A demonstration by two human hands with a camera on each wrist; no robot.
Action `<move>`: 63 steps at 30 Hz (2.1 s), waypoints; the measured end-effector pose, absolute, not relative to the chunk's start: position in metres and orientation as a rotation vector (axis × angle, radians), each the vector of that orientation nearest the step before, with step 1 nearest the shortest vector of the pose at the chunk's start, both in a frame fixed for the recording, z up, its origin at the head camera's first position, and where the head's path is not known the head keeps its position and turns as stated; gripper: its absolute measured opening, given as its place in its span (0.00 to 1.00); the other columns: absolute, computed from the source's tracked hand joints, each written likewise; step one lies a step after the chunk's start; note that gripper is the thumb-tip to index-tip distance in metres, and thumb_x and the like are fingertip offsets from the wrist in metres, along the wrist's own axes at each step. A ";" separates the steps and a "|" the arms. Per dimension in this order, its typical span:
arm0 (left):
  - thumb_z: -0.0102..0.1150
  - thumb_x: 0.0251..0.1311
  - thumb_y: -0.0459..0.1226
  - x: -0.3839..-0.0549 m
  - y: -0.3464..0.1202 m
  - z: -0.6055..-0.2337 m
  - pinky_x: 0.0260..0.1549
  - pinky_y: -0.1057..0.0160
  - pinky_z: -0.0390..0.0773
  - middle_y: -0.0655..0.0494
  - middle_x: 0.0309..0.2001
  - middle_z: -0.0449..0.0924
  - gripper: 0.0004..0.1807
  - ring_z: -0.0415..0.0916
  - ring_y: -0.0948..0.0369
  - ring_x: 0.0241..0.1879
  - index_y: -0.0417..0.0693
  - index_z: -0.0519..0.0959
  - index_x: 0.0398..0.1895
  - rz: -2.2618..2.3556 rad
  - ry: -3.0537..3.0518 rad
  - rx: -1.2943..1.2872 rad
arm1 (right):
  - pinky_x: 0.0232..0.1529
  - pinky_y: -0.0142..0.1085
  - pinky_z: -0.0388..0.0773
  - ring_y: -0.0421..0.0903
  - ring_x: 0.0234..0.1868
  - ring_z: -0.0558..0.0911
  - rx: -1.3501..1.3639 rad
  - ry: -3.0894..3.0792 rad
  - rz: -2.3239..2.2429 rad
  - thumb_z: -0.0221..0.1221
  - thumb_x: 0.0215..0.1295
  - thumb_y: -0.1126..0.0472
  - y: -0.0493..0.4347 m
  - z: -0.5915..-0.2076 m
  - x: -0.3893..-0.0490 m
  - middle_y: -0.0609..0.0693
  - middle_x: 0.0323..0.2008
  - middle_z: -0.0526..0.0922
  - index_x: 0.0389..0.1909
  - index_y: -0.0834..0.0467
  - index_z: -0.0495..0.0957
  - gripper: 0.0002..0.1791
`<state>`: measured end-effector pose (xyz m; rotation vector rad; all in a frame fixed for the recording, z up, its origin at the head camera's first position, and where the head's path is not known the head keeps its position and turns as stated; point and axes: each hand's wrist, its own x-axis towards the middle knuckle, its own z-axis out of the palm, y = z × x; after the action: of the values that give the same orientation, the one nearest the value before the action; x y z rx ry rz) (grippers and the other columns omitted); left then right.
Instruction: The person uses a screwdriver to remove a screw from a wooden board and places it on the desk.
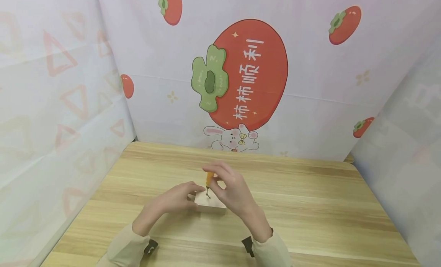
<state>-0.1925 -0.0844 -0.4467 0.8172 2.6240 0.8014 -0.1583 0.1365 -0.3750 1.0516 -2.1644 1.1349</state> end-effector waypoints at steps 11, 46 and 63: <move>0.70 0.58 0.41 -0.193 -0.084 -0.450 0.56 0.53 0.78 0.50 0.56 0.79 0.29 0.78 0.55 0.55 0.45 0.77 0.63 0.808 2.629 0.822 | 0.46 0.27 0.82 0.47 0.47 0.84 0.998 -2.146 1.113 0.64 0.54 0.81 0.150 -0.374 -0.155 0.53 0.49 0.83 0.52 0.60 0.82 0.24; 0.64 0.64 0.43 -0.188 -0.077 -0.436 0.56 0.56 0.78 0.59 0.57 0.80 0.22 0.78 0.60 0.56 0.52 0.78 0.62 0.810 2.767 1.006 | 0.41 0.19 0.78 0.42 0.39 0.83 0.833 -2.253 0.803 0.69 0.46 0.81 0.233 -0.406 -0.155 0.47 0.43 0.82 0.43 0.59 0.84 0.22; 0.65 0.62 0.34 -0.192 -0.061 -0.441 0.45 0.64 0.81 0.64 0.39 0.87 0.09 0.82 0.69 0.40 0.53 0.87 0.44 0.864 2.869 1.157 | 0.36 0.21 0.76 0.41 0.36 0.82 0.815 -2.290 0.687 0.72 0.44 0.78 0.254 -0.424 -0.152 0.46 0.39 0.82 0.38 0.59 0.85 0.19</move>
<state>-0.1924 -0.0611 -0.4409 1.1565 2.8689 0.8637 -0.1520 0.2537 -0.4244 0.8152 -2.2896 0.6867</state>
